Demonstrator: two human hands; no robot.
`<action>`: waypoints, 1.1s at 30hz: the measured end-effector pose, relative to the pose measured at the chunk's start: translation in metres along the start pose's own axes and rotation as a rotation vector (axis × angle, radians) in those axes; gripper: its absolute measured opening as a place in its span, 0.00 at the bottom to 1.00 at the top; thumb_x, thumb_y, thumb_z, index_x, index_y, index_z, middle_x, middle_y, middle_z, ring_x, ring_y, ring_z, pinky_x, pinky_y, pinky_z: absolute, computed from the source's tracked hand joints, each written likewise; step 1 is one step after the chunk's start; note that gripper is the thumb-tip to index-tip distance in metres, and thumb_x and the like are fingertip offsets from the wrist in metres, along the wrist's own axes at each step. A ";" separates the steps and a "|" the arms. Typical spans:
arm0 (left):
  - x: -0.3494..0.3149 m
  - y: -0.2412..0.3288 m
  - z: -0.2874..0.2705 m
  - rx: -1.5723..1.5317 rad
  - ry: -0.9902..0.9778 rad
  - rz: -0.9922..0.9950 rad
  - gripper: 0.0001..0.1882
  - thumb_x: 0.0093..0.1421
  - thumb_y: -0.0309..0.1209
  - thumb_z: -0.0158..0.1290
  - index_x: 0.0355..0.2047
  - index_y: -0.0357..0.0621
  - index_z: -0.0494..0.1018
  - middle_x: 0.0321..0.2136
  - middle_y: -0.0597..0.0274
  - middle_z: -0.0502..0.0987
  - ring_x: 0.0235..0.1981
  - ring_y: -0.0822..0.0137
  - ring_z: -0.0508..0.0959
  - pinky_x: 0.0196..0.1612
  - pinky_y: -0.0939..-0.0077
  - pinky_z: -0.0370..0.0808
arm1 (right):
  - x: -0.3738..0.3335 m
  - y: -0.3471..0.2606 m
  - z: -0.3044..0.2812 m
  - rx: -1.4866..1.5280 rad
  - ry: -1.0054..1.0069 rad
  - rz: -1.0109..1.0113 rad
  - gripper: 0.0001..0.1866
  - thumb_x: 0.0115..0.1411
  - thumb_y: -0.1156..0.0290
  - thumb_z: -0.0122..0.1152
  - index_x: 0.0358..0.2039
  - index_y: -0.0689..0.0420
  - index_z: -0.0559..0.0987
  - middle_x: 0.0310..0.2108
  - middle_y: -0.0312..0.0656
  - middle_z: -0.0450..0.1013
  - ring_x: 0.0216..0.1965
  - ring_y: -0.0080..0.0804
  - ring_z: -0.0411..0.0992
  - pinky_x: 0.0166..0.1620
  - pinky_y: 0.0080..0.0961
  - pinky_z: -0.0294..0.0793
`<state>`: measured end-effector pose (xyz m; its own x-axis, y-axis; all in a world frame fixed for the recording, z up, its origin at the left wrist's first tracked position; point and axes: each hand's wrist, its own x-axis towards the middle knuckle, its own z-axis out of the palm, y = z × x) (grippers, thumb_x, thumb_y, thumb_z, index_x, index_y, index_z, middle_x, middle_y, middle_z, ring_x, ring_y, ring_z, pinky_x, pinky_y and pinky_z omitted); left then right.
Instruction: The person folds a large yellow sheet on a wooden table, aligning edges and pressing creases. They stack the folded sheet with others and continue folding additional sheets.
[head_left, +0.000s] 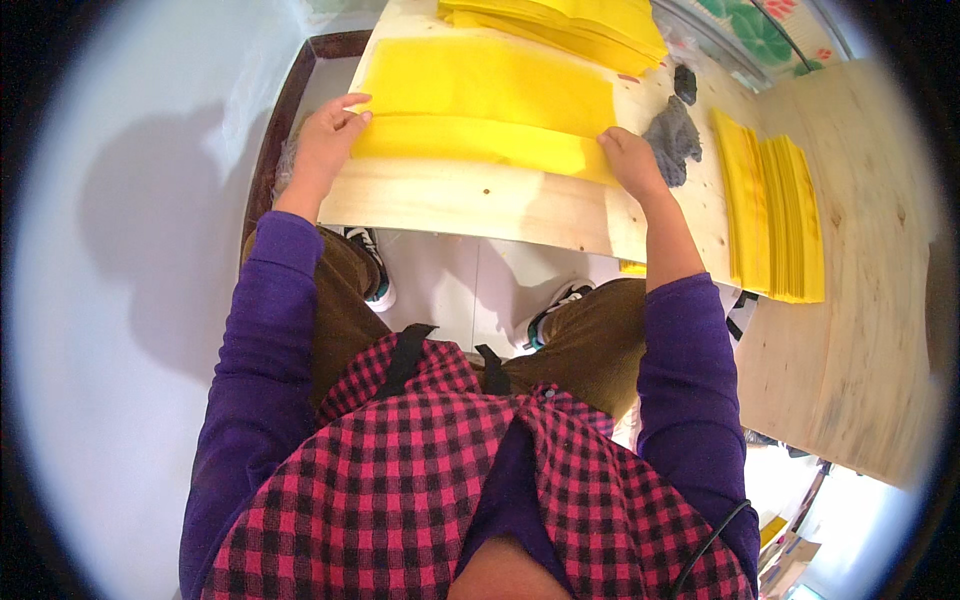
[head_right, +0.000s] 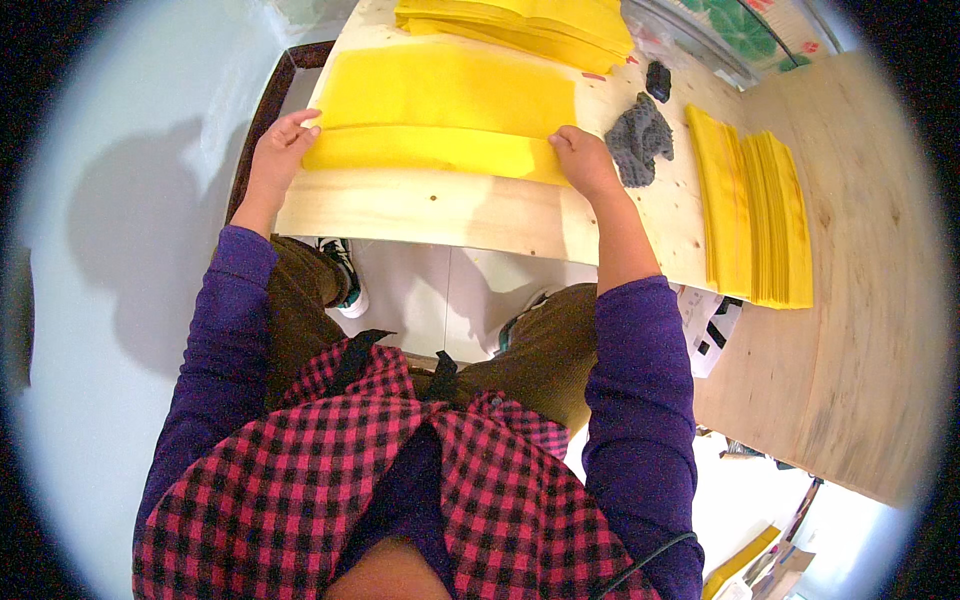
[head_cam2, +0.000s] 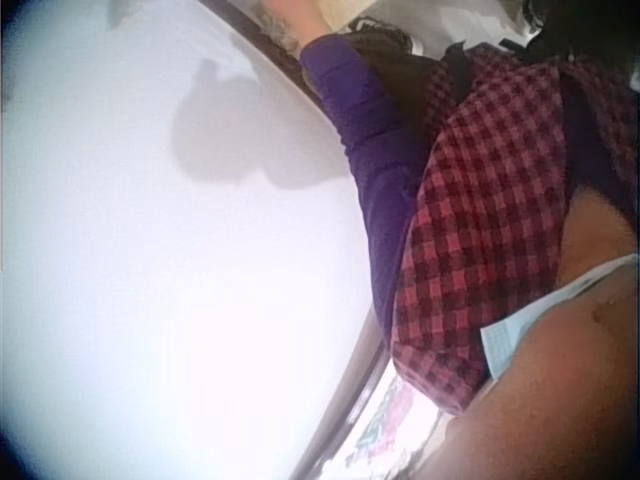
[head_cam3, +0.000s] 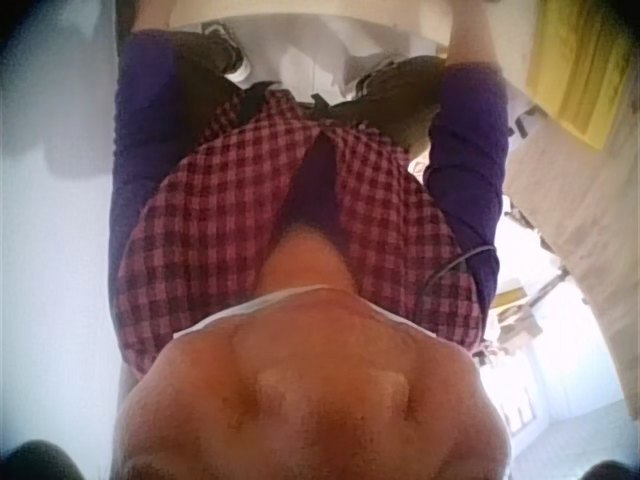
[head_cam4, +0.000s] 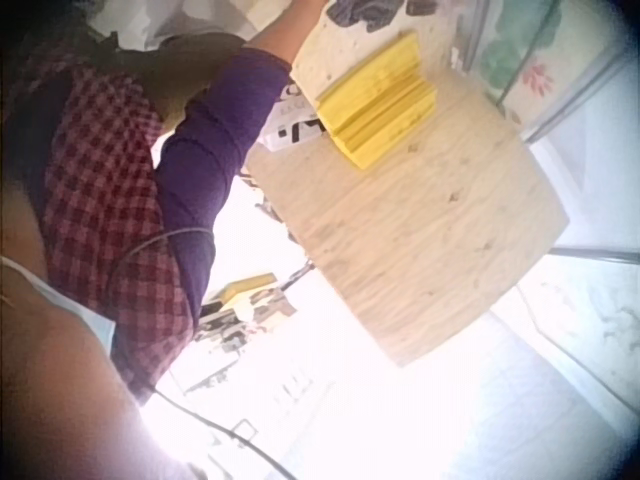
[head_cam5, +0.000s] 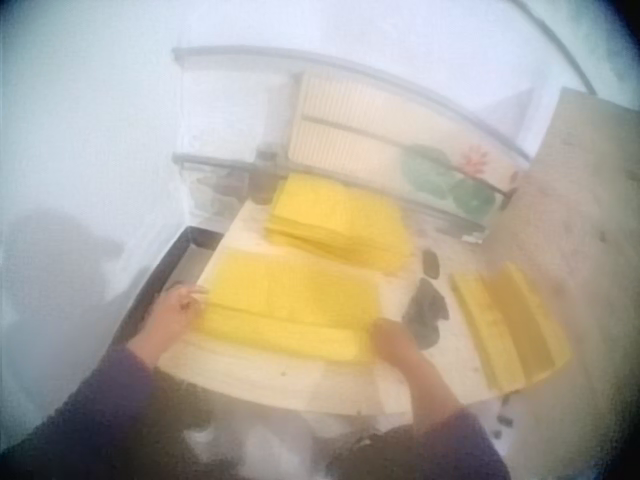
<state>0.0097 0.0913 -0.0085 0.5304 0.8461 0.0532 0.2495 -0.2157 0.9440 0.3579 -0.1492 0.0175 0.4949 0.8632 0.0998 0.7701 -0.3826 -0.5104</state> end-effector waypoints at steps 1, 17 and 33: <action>0.001 0.001 0.001 -0.057 0.012 -0.010 0.18 0.60 0.34 0.55 0.50 0.43 0.72 0.31 0.61 0.78 0.33 0.72 0.74 0.38 0.77 0.70 | 0.001 0.003 0.002 0.011 0.001 0.014 0.15 0.61 0.61 0.52 0.36 0.61 0.76 0.34 0.55 0.75 0.37 0.54 0.72 0.41 0.38 0.71; 0.008 0.006 0.021 -0.156 0.140 -0.112 0.21 0.60 0.38 0.57 0.49 0.39 0.70 0.32 0.64 0.74 0.32 0.74 0.72 0.37 0.79 0.69 | 0.003 0.010 0.016 0.032 0.074 0.064 0.14 0.62 0.62 0.52 0.33 0.61 0.76 0.32 0.54 0.74 0.35 0.54 0.72 0.38 0.39 0.70; -0.008 0.013 -0.009 -0.551 0.054 -0.315 0.21 0.61 0.30 0.54 0.53 0.37 0.65 0.38 0.59 0.76 0.38 0.69 0.75 0.45 0.74 0.72 | -0.007 -0.006 0.006 0.150 0.087 0.055 0.11 0.63 0.66 0.52 0.32 0.63 0.73 0.25 0.49 0.70 0.26 0.37 0.67 0.33 0.29 0.67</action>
<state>0.0016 0.0864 0.0063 0.4545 0.8545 -0.2514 -0.0741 0.3175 0.9454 0.3476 -0.1511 0.0149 0.5722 0.8084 0.1383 0.6757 -0.3692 -0.6380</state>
